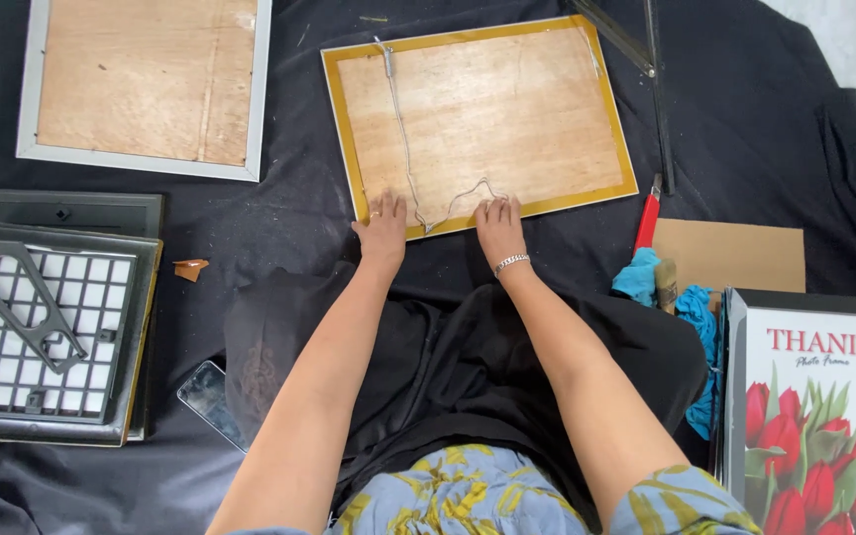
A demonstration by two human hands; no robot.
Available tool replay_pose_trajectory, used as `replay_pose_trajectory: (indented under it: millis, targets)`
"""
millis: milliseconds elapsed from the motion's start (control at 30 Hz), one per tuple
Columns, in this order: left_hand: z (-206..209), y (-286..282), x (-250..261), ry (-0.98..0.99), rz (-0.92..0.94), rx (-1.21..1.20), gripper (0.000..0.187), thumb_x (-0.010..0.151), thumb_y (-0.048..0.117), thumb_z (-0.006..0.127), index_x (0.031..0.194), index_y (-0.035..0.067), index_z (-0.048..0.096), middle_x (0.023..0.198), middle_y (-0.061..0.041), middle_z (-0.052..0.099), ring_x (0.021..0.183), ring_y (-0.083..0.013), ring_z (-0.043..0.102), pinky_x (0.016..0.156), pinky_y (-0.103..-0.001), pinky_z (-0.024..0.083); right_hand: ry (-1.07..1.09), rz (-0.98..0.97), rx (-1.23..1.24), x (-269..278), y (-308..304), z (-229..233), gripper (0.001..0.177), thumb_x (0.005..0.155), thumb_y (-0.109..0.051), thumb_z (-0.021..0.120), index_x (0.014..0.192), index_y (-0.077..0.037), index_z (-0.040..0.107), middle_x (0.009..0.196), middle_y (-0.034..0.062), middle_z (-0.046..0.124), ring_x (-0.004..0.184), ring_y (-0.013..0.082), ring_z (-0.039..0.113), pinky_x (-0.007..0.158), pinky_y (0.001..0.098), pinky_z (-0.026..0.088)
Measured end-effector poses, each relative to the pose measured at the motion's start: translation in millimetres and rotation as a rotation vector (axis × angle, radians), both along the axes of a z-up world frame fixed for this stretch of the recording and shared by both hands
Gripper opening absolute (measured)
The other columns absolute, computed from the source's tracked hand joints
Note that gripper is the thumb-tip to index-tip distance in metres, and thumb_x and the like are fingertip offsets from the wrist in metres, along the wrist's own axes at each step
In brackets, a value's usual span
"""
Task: Attaching a hanging wire to the back of a picture frame by threading it through eyelets and twisting the ends.
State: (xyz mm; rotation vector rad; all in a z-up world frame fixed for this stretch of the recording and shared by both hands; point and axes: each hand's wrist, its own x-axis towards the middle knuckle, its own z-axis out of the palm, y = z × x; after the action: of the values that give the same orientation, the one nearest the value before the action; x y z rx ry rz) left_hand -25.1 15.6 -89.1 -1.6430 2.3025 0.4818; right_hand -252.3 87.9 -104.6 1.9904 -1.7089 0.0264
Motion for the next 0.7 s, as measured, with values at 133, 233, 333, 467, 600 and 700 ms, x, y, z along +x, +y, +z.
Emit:
replay_pose_trajectory:
  millis: [133, 233, 333, 467, 600, 700]
  targets:
    - [-12.6, -6.4, -0.2, -0.02, -0.038, 0.017, 0.073, 0.101, -0.004, 0.05, 0.165, 0.019, 0.022, 0.173, -0.013, 0.018, 0.155, -0.0383, 0.022, 0.097, -0.078, 0.039, 0.118, 0.112, 0.006, -0.3, -6.8, -1.0, 0.027, 0.09, 0.001, 0.065, 0.116, 0.004, 0.061, 0.099, 0.0258, 0.067, 0.106, 0.0392, 0.069, 0.119, 0.0699, 0.024]
    - [-27.7, -6.9, 2.0, -0.044, -0.064, -0.06, 0.062, 0.106, 0.004, 0.041, 0.164, 0.021, 0.027, 0.172, -0.009, 0.023, 0.153, -0.0378, 0.027, 0.09, -0.074, 0.044, 0.138, 0.158, -0.068, -3.4, -13.6, -20.5, 0.005, 0.091, -0.001, 0.059, 0.096, -0.001, 0.059, 0.083, 0.02, 0.061, 0.087, 0.039, 0.069, 0.114, 0.0707, 0.033]
    - [-42.7, -9.1, 6.5, -0.024, -0.11, -0.083, 0.061, 0.105, 0.003, 0.041, 0.163, 0.02, 0.029, 0.172, -0.007, 0.024, 0.152, -0.0387, 0.031, 0.086, -0.074, 0.046, 0.158, 0.207, -0.139, -3.6, -15.6, -30.1, 0.009, 0.092, 0.001, 0.055, 0.086, -0.005, 0.058, 0.074, 0.0166, 0.055, 0.077, 0.0375, 0.067, 0.111, 0.0684, 0.038]
    - [-54.3, -10.8, 13.9, -0.014, -0.16, -0.152, 0.058, 0.103, 0.004, 0.045, 0.159, 0.017, 0.038, 0.169, -0.009, 0.031, 0.148, -0.0391, 0.039, 0.08, -0.07, 0.052, 0.151, 0.235, -0.145, 5.6, -9.6, -21.2, 0.01, 0.091, 0.001, 0.055, 0.082, -0.004, 0.057, 0.071, 0.0165, 0.053, 0.071, 0.0375, 0.063, 0.108, 0.0719, 0.038]
    - [-53.8, -2.2, 20.4, 0.061, -0.192, -0.431, 0.045, 0.096, 0.005, 0.057, 0.139, 0.013, 0.062, 0.141, -0.012, 0.061, 0.117, -0.0352, 0.067, 0.077, -0.056, 0.057, 0.134, 0.206, -0.098, 13.4, 0.3, -24.2, 0.009, 0.091, 0.0, 0.053, 0.083, -0.004, 0.057, 0.073, 0.0176, 0.055, 0.073, 0.0378, 0.063, 0.109, 0.0704, 0.036]
    - [-34.2, -6.9, 27.0, 0.123, -0.181, -0.182, 0.038, 0.093, 0.006, 0.058, 0.129, 0.015, 0.068, 0.143, -0.011, 0.06, 0.113, -0.0351, 0.069, 0.079, -0.051, 0.059, 0.129, 0.161, -0.025, 18.3, 12.7, -17.8, 0.009, 0.093, -0.002, 0.053, 0.086, -0.005, 0.058, 0.075, 0.0143, 0.057, 0.075, 0.0345, 0.064, 0.109, 0.068, 0.036]
